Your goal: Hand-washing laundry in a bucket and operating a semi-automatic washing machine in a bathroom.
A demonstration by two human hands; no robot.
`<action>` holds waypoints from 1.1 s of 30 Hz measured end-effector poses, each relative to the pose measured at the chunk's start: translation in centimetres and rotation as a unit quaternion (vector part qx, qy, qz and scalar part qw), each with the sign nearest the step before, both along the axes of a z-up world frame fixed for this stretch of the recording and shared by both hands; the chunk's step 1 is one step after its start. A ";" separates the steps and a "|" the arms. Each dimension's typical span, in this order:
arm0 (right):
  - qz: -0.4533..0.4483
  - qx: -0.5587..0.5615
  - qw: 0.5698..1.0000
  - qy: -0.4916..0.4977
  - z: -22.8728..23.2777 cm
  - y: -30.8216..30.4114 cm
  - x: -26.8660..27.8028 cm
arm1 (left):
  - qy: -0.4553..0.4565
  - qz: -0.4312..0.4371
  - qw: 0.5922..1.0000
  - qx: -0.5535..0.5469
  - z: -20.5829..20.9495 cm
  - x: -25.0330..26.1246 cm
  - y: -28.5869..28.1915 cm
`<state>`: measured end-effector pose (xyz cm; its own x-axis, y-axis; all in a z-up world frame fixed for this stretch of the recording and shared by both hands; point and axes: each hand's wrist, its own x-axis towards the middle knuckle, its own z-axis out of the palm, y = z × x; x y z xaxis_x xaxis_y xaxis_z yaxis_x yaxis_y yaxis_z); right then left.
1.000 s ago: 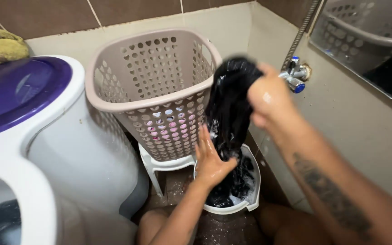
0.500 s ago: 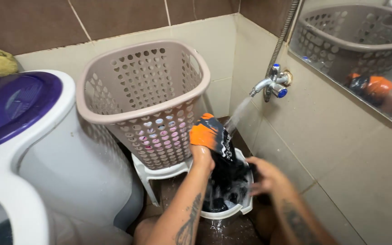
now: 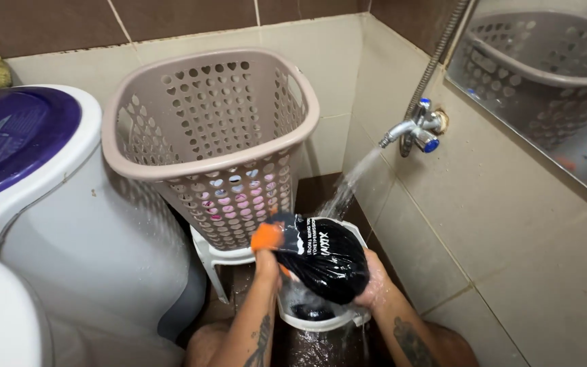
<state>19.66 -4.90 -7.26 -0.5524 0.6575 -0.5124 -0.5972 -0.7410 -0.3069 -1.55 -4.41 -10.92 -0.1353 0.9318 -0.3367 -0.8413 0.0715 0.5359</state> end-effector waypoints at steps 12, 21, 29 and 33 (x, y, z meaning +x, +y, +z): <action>0.111 -0.102 0.955 -0.255 1.0 0.5 -0.1 | 0.087 -0.011 0.994 0.068 0.3 4.7 3.3; -0.046 -0.016 0.998 0.032 1.4 -1.3 -3.1 | -0.048 -0.118 0.990 0.054 -0.8 1.3 2.8; -0.146 -0.027 0.988 0.032 2.5 -0.3 -3.5 | -0.179 -0.178 0.961 0.117 5.0 2.2 -5.2; -0.120 -0.056 0.991 -0.014 -0.4 1.8 -2.0 | -0.159 -0.113 0.977 0.090 4.9 3.6 -4.2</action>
